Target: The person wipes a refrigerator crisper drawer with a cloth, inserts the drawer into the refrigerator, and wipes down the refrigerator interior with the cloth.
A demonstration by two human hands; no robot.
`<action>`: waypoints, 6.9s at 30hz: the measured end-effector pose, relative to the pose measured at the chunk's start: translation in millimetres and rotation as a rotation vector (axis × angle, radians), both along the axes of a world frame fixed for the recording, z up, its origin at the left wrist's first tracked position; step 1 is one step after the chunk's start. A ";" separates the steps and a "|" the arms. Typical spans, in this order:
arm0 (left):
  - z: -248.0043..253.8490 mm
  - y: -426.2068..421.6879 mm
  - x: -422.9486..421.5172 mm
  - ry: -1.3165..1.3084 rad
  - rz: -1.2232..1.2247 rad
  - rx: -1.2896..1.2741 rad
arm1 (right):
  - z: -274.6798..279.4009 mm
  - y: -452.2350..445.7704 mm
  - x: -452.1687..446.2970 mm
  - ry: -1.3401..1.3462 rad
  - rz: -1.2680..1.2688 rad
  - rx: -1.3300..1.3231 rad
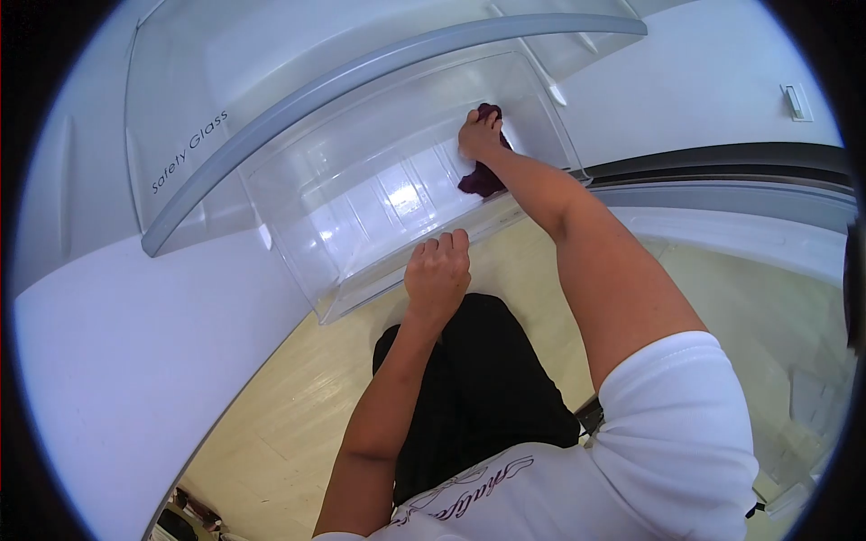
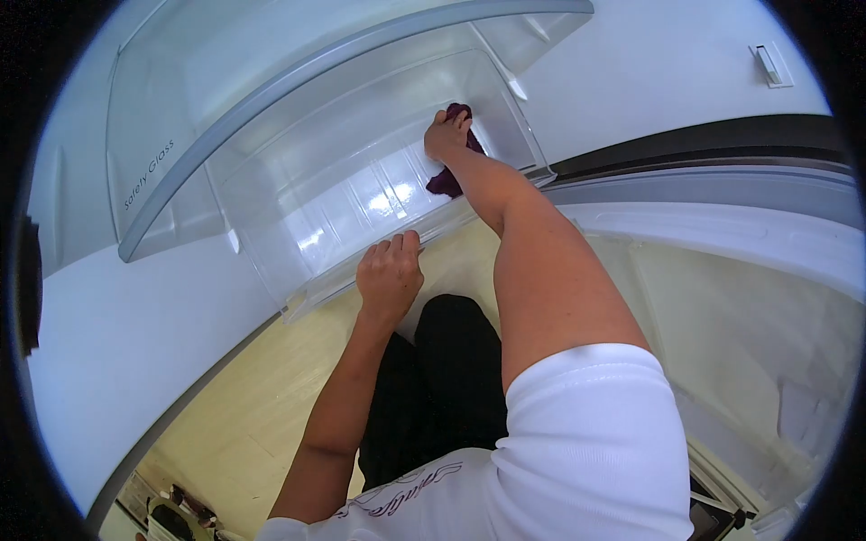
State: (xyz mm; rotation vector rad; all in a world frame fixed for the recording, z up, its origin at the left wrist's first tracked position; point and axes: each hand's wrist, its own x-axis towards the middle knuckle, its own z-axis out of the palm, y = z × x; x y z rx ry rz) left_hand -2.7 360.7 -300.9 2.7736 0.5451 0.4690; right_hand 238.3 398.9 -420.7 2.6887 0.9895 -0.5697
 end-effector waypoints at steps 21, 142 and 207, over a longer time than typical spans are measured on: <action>-0.6 -9.7 0.5 0.002 0.071 -0.021 | 40.6 -58.1 20.2 -0.086 0.783 -0.738; 265.0 55.0 -169.9 -0.939 0.411 0.771 | 233.6 -181.7 -191.6 0.141 -0.375 1.728; 278.6 89.0 -143.7 -1.044 0.538 0.423 | 507.4 -9.2 9.9 -0.565 0.181 0.633</action>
